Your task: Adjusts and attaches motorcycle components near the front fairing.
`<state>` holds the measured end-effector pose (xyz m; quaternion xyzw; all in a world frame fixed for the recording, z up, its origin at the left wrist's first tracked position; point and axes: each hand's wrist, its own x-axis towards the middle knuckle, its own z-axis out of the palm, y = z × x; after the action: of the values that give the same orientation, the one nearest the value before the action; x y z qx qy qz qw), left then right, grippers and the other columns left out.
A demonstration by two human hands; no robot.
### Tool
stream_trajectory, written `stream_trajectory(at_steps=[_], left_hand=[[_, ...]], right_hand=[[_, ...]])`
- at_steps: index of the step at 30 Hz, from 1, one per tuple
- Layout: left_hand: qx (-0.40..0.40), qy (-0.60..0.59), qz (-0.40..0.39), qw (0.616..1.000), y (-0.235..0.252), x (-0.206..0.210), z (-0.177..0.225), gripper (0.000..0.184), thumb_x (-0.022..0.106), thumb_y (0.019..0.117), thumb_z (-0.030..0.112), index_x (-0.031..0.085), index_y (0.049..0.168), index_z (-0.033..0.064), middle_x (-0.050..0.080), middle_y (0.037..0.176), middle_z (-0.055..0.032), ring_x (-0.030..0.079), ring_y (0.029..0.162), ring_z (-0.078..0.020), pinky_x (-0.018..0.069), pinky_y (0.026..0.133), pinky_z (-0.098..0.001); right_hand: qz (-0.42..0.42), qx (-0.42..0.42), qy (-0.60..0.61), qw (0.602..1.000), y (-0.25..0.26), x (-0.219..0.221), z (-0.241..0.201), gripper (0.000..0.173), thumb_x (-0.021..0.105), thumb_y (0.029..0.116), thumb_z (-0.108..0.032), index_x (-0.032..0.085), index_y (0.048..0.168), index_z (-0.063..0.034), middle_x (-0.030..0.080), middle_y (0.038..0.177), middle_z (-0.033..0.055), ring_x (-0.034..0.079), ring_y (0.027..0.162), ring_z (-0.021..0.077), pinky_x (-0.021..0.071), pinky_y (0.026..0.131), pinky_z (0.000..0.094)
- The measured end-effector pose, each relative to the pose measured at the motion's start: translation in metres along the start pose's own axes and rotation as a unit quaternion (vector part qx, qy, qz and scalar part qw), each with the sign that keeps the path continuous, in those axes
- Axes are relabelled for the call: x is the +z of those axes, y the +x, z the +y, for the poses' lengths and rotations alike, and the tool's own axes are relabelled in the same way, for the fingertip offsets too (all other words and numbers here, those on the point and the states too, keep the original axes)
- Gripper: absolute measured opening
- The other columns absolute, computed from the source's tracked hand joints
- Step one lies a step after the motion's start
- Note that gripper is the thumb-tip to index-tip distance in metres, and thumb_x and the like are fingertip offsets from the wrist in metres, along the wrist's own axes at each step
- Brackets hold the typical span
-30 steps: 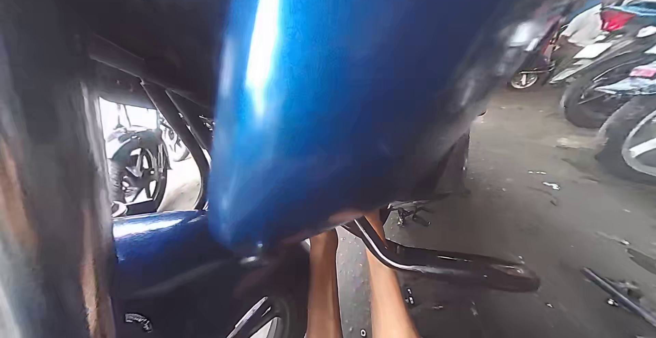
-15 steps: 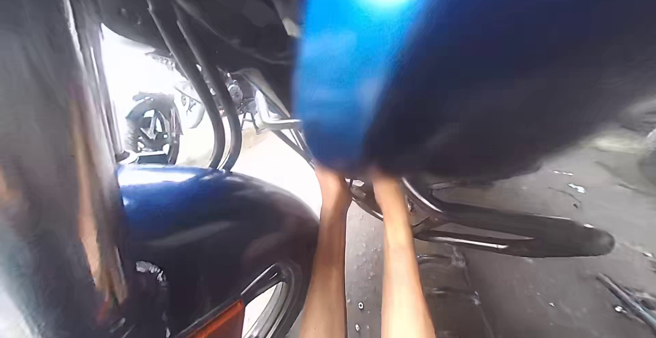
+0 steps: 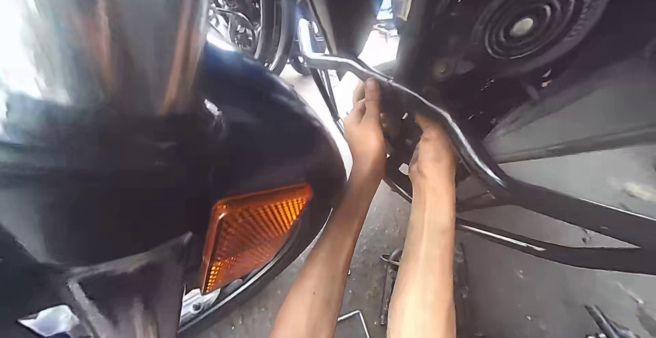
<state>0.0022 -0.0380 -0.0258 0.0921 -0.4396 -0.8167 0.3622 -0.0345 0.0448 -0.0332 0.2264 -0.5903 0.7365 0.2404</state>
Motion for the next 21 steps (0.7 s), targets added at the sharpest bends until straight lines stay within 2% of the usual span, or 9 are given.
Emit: stream_trajectory(at_steps=[3,5,9,11,12,14,15,18,21], left_hand=[[-0.076,-0.079,-0.027,0.994,-0.003,-0.004,0.009,0.055,0.048,0.1067,0.048,0.063,0.119,-0.0032,0.066,0.104,-0.0133,0.064,0.093,-0.0176,0.0548,0.083,-0.0343],[-0.096,-0.102,-0.036,0.989,-0.006,-0.003,0.011,0.056,0.046,0.1072,0.048,0.062,0.12,-0.0034,0.065,0.107,-0.0129,0.064,0.093,-0.0171,0.0543,0.082,-0.0329],[-0.133,-0.106,-0.014,0.985,-0.009,0.006,0.022,0.058,0.043,0.1079,0.05,0.061,0.116,-0.0051,0.064,0.099,-0.0141,0.066,0.083,-0.0191,0.0576,0.076,-0.0343],[-0.062,-0.137,-0.094,0.984,0.011,-0.008,-0.013,0.06,0.043,0.1081,0.049,0.06,0.124,-0.0066,0.067,0.108,-0.0212,0.07,0.092,-0.0263,0.0597,0.082,-0.0419],[0.036,-0.154,-0.198,0.967,0.039,-0.025,-0.056,0.063,0.042,0.1094,0.049,0.053,0.135,-0.0079,0.065,0.12,-0.0272,0.071,0.104,-0.0332,0.0619,0.087,-0.0487],[0.071,-0.131,-0.229,0.962,0.076,-0.031,-0.093,0.067,0.049,0.1046,0.056,0.049,0.145,0.0032,0.062,0.131,-0.0263,0.069,0.112,-0.0391,0.061,0.088,-0.0575],[0.064,-0.118,-0.207,0.969,0.085,-0.027,-0.094,0.066,0.053,0.1025,0.057,0.05,0.145,0.0075,0.063,0.131,-0.0242,0.069,0.112,-0.0398,0.0609,0.086,-0.0599],[0.077,-0.122,-0.172,0.974,0.096,-0.013,-0.089,0.06,0.061,0.1,0.053,0.05,0.135,0.0055,0.066,0.115,-0.0243,0.071,0.097,-0.04,0.0622,0.074,-0.0605],[0.095,-0.137,-0.2,0.966,0.057,-0.013,-0.048,0.048,0.054,0.1065,0.039,0.046,0.133,-0.0001,0.066,0.109,-0.0239,0.071,0.091,-0.0336,0.063,0.072,-0.051]], right_hand=[[0.0,0.003,0.006,1.0,-0.004,0.001,-0.003,0.021,0.07,0.0913,-0.001,0.067,0.112,0.0001,0.071,0.103,0.0066,0.067,0.103,0.0126,0.0562,0.095,0.0314],[0.006,0.0,-0.005,1.0,-0.005,0.001,-0.003,0.025,0.071,0.0896,-0.003,0.068,0.115,0.0002,0.071,0.106,0.0064,0.067,0.104,0.0124,0.0555,0.096,0.0313],[0.002,0.016,-0.014,1.0,-0.007,0.001,-0.006,0.028,0.068,0.0924,-0.003,0.065,0.12,0.0005,0.07,0.111,0.0072,0.066,0.108,0.0129,0.0551,0.097,0.0313],[-0.012,0.009,-0.014,1.0,-0.009,0.001,-0.009,0.024,0.067,0.0945,-0.003,0.064,0.118,0.0,0.071,0.107,0.0052,0.067,0.105,0.0105,0.0559,0.096,0.0292],[-0.035,0.0,-0.022,0.999,-0.012,-0.002,-0.01,0.023,0.066,0.096,-0.004,0.063,0.119,-0.001,0.071,0.107,0.0028,0.067,0.106,0.0077,0.0548,0.098,0.0267],[-0.076,-0.023,-0.031,0.996,-0.014,-0.007,-0.01,0.023,0.065,0.098,-0.006,0.061,0.12,-0.0011,0.071,0.109,0.0003,0.065,0.109,0.0056,0.0525,0.101,0.0256],[-0.081,-0.034,-0.034,0.996,-0.015,-0.007,-0.01,0.022,0.065,0.0974,-0.005,0.061,0.118,-0.0016,0.071,0.108,-0.0011,0.065,0.108,0.0043,0.0527,0.1,0.025],[-0.084,-0.038,-0.042,0.995,-0.014,-0.008,-0.006,0.024,0.065,0.0949,-0.002,0.062,0.119,-0.0014,0.071,0.109,-0.0002,0.066,0.108,0.006,0.0542,0.1,0.0272],[-0.069,-0.033,-0.044,0.996,-0.009,-0.01,0.001,0.03,0.069,0.0953,-0.006,0.062,0.124,-0.0009,0.071,0.112,0.0034,0.067,0.109,0.0102,0.0562,0.099,0.0306]])
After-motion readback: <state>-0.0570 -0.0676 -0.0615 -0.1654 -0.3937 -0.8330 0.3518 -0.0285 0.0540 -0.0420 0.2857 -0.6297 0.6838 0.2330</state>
